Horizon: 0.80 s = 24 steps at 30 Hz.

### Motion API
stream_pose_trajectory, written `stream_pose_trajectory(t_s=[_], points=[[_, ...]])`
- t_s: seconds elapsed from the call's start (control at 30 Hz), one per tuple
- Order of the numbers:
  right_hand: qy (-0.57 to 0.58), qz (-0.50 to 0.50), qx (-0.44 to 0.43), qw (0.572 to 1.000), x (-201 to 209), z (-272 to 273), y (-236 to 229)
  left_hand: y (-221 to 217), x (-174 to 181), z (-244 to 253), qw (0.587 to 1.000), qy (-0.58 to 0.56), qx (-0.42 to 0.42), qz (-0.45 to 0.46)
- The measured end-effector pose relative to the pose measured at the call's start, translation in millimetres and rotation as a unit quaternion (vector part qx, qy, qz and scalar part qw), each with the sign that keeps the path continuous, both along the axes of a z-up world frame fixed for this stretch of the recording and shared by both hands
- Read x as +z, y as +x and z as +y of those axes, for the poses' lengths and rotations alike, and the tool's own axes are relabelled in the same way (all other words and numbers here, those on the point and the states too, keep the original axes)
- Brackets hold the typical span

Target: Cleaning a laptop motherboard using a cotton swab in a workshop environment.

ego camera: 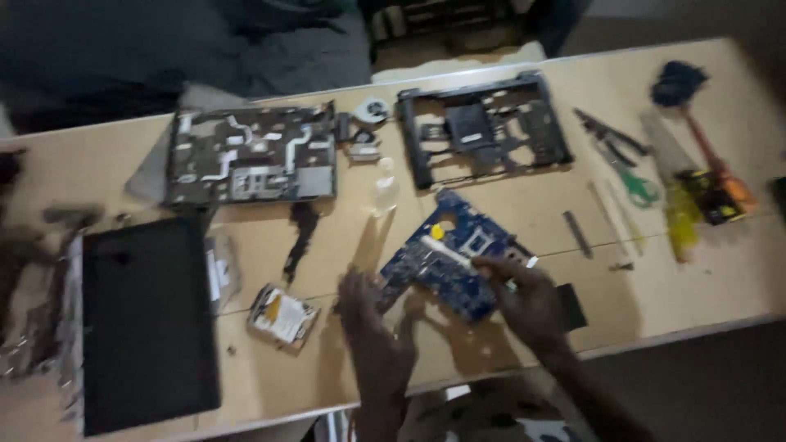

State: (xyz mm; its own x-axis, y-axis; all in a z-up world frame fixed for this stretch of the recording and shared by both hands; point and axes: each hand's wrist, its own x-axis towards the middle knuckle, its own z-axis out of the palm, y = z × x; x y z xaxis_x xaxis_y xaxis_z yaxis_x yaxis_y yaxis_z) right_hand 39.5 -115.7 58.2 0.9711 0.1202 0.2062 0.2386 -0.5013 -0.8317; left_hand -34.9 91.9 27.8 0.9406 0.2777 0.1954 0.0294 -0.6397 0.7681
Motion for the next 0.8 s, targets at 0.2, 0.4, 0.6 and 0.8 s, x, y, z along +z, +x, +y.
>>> stream_pose_trajectory(t_s=[0.2,0.4,0.6,0.8], points=[[0.012,0.104,0.056,0.993,20.3,15.4,-7.0,-37.3,-22.4,45.1,0.986,0.063,0.151,-0.039],[-0.143,0.085,0.015,0.986,-17.5,33.6,-30.1,-34.7,-36.0,52.3,0.995,0.039,0.09,-0.031],[-0.163,0.078,0.004,0.983,-18.0,38.3,-31.1,-33.2,-36.7,54.9,0.996,0.013,0.083,-0.034],[-0.151,0.054,0.023,0.987,-7.7,54.0,-47.7,-26.9,-36.2,49.8,0.995,0.031,0.06,-0.068]])
